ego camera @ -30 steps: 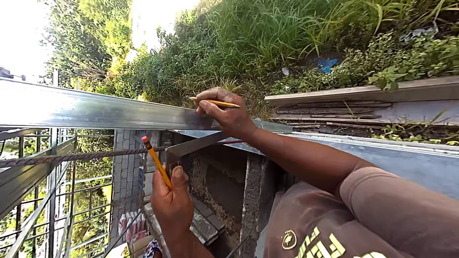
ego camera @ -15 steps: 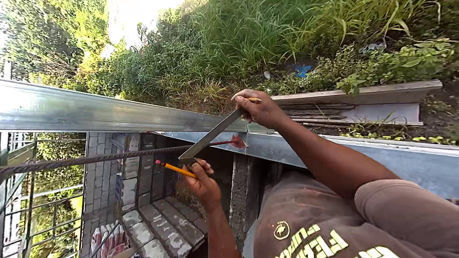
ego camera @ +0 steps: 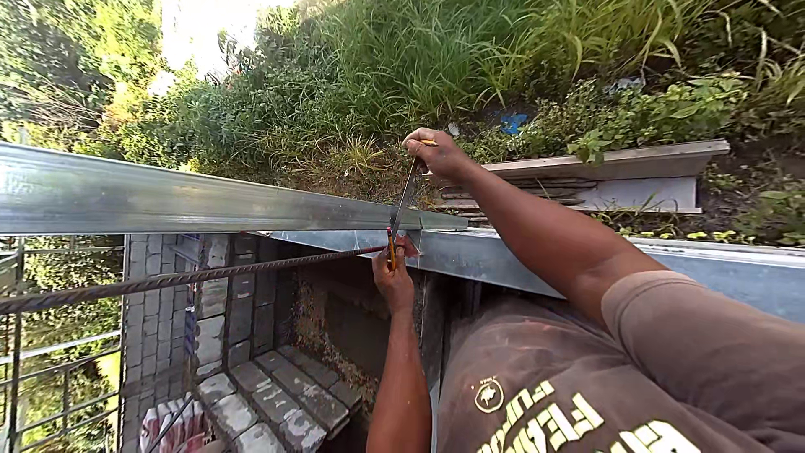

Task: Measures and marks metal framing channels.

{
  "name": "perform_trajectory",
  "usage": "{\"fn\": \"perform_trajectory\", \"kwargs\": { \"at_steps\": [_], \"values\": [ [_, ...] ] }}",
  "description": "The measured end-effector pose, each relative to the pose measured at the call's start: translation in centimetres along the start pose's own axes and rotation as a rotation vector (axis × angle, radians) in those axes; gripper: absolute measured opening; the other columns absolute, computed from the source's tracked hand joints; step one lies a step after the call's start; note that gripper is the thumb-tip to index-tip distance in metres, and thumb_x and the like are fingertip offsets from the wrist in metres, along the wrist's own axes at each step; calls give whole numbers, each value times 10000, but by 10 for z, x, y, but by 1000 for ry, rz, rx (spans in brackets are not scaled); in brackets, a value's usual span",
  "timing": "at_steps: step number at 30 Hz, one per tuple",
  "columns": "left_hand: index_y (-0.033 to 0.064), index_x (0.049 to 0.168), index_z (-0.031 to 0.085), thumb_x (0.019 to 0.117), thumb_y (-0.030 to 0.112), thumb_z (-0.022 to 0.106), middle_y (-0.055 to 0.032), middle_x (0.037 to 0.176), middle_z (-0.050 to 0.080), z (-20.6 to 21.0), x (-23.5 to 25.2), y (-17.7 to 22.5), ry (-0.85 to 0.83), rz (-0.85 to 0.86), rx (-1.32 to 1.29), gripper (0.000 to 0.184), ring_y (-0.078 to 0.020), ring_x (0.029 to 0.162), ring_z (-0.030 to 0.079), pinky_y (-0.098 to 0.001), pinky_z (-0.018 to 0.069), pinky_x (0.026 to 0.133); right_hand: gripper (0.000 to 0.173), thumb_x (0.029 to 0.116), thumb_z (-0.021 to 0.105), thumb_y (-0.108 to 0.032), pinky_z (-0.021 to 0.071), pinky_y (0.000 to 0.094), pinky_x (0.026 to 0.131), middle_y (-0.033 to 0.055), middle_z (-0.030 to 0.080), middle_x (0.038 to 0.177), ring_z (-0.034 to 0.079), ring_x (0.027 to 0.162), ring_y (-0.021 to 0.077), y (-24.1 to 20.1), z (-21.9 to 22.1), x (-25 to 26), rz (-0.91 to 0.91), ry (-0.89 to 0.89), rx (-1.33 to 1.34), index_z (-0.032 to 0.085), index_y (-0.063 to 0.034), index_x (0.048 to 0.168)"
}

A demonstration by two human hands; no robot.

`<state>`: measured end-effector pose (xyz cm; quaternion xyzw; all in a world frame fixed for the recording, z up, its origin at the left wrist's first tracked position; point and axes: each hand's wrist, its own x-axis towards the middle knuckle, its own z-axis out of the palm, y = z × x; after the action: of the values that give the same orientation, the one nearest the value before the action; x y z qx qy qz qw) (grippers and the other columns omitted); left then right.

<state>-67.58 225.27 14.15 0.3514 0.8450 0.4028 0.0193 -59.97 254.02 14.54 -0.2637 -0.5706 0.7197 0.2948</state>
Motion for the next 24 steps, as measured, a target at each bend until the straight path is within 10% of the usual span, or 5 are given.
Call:
{"fn": "perform_trajectory", "kwargs": {
  "at_steps": [14,18,24],
  "values": [
    [64,929,716,1024,283,634,19,689,682,21,15,26,33,42,238,253,-63,603,656,-290,590,628,299,1084,509,-331,590,397,771,48,711,1091,688,849,154,-38,1,26,-139,125,-128,699,-163,1242],
    [58,899,706,1025,292,628,-8,684,671,21,16,25,11,66,313,278,-100,609,654,-330,581,640,401,1082,475,-412,494,373,1083,18,709,1282,648,1208,125,-48,-4,10,-254,418,-290,711,-192,1320],
    [49,831,681,1030,291,611,-27,666,663,19,17,23,-14,97,322,321,-119,597,656,-345,582,630,246,1053,542,-190,588,325,619,58,696,886,654,677,147,-49,22,-89,-345,369,129,686,-26,1168]
  ]
}}
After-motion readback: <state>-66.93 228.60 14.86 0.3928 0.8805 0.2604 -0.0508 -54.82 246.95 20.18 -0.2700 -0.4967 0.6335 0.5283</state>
